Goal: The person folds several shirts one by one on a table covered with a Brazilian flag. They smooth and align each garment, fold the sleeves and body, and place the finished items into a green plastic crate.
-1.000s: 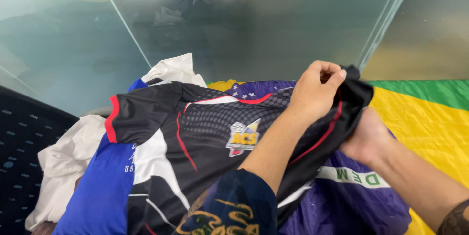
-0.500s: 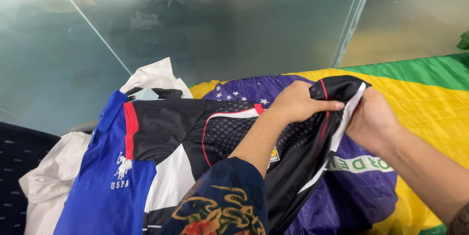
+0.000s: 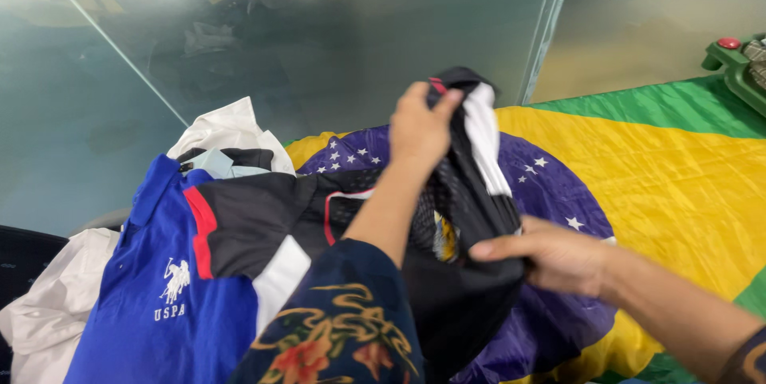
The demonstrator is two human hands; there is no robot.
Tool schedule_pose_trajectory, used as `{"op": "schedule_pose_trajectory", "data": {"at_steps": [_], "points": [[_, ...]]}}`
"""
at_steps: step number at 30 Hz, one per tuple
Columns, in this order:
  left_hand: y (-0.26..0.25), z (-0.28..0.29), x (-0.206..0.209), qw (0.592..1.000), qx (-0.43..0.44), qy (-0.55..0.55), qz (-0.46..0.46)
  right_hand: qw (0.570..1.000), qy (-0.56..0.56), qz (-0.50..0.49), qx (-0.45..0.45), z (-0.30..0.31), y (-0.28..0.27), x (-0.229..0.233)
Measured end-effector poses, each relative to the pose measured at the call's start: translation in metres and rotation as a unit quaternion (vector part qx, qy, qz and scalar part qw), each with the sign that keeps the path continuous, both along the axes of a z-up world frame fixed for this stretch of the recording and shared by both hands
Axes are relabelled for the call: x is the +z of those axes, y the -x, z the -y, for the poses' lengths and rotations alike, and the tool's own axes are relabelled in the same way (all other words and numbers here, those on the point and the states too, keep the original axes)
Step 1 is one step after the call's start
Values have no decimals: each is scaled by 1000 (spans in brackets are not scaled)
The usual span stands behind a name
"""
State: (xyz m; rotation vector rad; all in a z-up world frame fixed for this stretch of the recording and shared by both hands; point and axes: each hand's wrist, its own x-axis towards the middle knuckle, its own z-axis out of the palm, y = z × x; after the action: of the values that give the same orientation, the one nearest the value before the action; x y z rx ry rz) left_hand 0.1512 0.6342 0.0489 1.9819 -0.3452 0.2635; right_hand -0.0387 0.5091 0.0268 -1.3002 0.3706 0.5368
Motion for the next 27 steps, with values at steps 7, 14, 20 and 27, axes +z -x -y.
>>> {"op": "schedule_pose_trajectory", "data": {"at_steps": [7, 14, 20, 27], "points": [[-56, -73, -7, 978, 189, 88, 20, 989, 149, 7, 24, 140, -11, 33], [-37, -100, 13, 993, 87, 82, -16, 819, 554, 129, -73, 207, -17, 65], [-12, -92, 13, 986, 40, -120, -113, 858, 382, 265, -217, 217, -12, 52], [12, -89, 3, 951, 90, -270, -122, 898, 424, 91, -69, 147, 5, 60]]}}
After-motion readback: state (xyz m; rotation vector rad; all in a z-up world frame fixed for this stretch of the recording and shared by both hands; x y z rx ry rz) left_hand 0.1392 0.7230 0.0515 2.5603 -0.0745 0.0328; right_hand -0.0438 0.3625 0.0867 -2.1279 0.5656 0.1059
